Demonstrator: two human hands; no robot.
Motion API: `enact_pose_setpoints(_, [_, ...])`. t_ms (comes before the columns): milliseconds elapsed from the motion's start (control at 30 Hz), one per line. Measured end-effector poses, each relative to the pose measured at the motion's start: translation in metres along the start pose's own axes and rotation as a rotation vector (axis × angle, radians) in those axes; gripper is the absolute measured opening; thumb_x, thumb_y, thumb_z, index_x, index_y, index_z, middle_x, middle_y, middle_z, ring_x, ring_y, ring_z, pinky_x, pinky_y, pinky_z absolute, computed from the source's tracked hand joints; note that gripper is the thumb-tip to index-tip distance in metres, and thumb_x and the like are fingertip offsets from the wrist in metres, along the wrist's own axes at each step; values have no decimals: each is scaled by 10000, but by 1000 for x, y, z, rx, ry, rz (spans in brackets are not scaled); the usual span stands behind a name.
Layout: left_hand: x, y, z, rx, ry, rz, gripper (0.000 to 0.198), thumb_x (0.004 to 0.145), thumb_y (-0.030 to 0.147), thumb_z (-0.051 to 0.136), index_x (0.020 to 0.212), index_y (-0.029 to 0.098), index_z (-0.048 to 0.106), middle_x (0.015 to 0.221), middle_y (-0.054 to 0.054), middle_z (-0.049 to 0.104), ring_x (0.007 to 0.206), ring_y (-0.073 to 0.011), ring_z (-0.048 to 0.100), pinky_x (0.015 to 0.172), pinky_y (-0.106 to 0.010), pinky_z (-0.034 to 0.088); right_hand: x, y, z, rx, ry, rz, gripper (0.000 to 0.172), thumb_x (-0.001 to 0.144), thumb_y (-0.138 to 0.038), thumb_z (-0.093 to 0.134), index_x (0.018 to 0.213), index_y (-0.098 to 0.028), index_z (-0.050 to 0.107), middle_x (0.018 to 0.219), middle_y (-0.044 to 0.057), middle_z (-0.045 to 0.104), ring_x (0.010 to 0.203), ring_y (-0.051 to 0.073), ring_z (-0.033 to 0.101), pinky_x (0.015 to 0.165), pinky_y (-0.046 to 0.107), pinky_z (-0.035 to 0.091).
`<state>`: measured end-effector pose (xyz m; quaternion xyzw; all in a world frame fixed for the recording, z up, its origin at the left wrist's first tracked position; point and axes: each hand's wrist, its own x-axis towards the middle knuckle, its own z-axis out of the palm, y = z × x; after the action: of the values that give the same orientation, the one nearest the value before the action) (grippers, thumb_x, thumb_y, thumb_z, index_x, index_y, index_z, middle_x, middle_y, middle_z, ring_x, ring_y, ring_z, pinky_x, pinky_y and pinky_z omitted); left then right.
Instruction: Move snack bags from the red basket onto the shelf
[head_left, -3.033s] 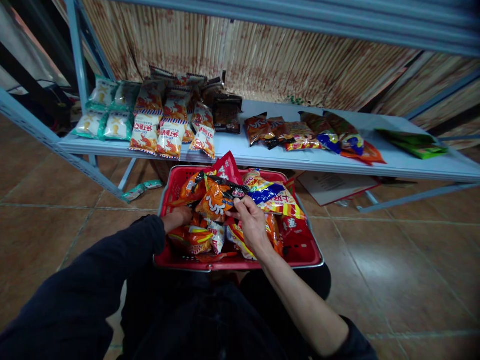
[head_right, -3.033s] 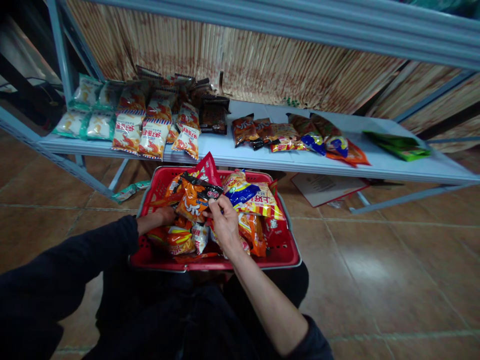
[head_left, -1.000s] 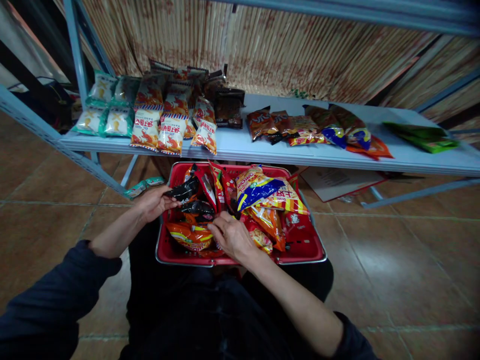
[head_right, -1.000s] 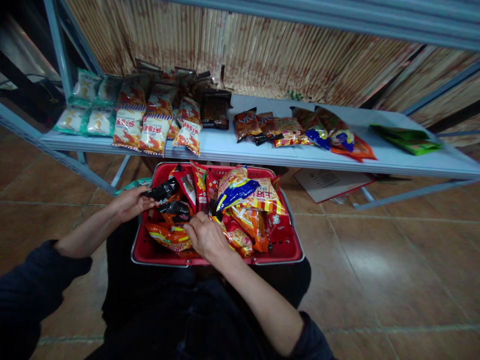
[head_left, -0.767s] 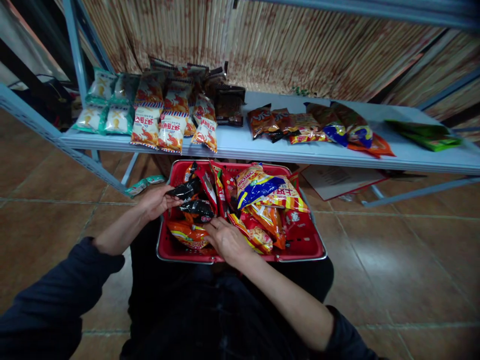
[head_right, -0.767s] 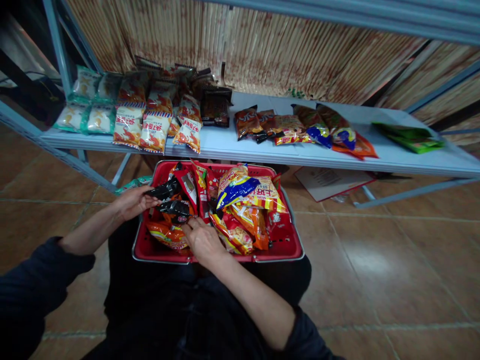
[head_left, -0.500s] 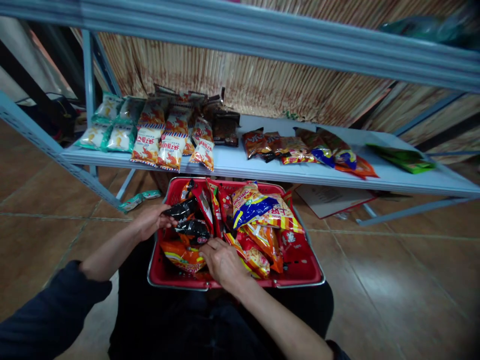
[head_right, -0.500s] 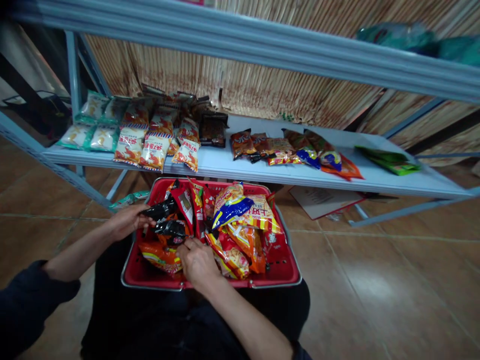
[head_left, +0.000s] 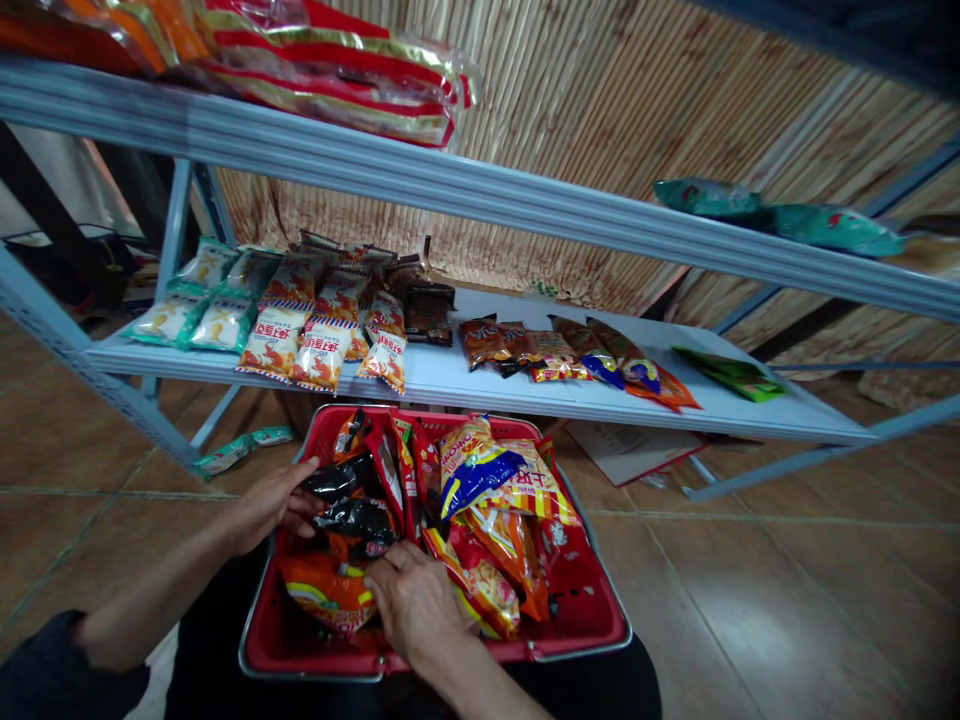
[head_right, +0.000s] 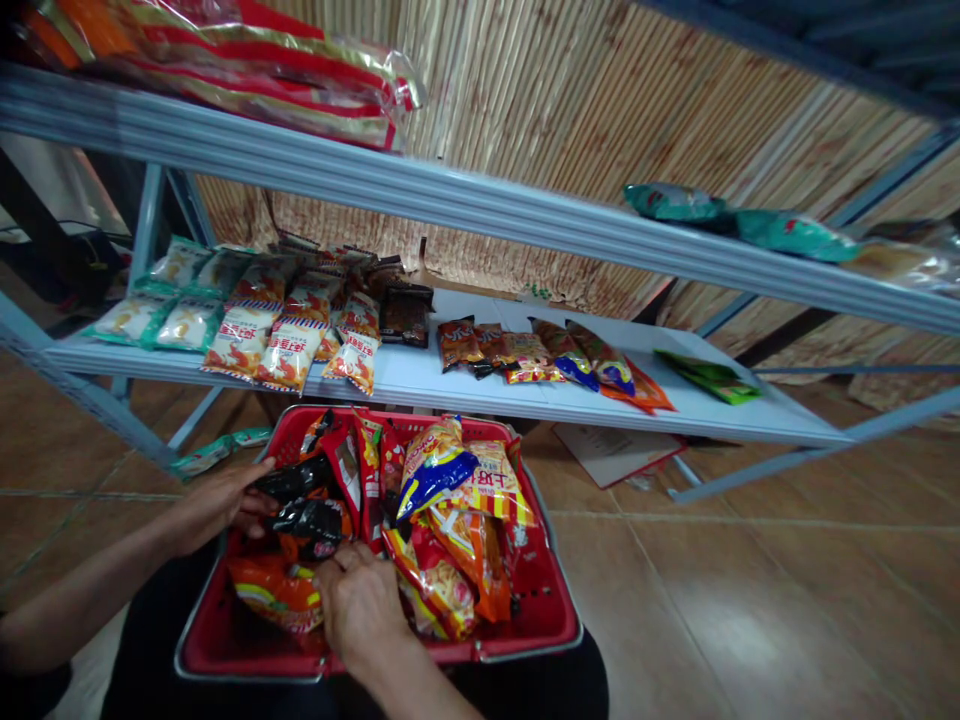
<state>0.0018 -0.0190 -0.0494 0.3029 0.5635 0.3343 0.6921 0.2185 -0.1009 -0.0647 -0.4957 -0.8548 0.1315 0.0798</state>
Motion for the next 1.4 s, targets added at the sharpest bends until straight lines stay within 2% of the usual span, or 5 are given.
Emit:
enact_pose_setpoints(700, [0,-3,5,-216,187,25,72,821,151,570,765,123,534,544,-27,610,486,-122,617,504,-234,557,-19,3,0,49,-70,-46,176,891,-260,448,858,-212,615,852,23,638,775,157,616,680,245,461])
enact_pose_setpoints(933, [-8,-5,8,-73,52,35,62,843,162,521,795,123,529,587,-30,620,518,-144,637,453,-227,534,-5,5,-18,267,384,182,316,863,-325,509,1140,-172,515,964,93,576,782,171,590,699,285,491])
enact_pose_setpoints(1133, [-18,15,5,52,3,184,175,814,300,577,784,142,508,548,-10,593,532,-197,662,415,-227,506,16,19,-28,321,317,209,108,828,-229,525,869,-196,619,839,45,627,748,167,608,683,274,485])
enact_pose_setpoints(1300, [-19,40,-4,-85,96,264,216,838,285,542,688,141,483,479,9,532,452,-166,626,379,-193,471,16,41,-39,899,520,502,228,810,-415,532,847,-191,553,572,-48,559,473,110,540,462,221,453])
enact_pose_setpoints(1400, [-14,35,-3,-116,97,220,199,846,244,525,684,137,481,485,-2,538,459,-165,627,414,-206,493,15,51,-46,1213,635,573,282,756,-456,587,856,-200,524,616,-58,580,457,94,560,449,216,481])
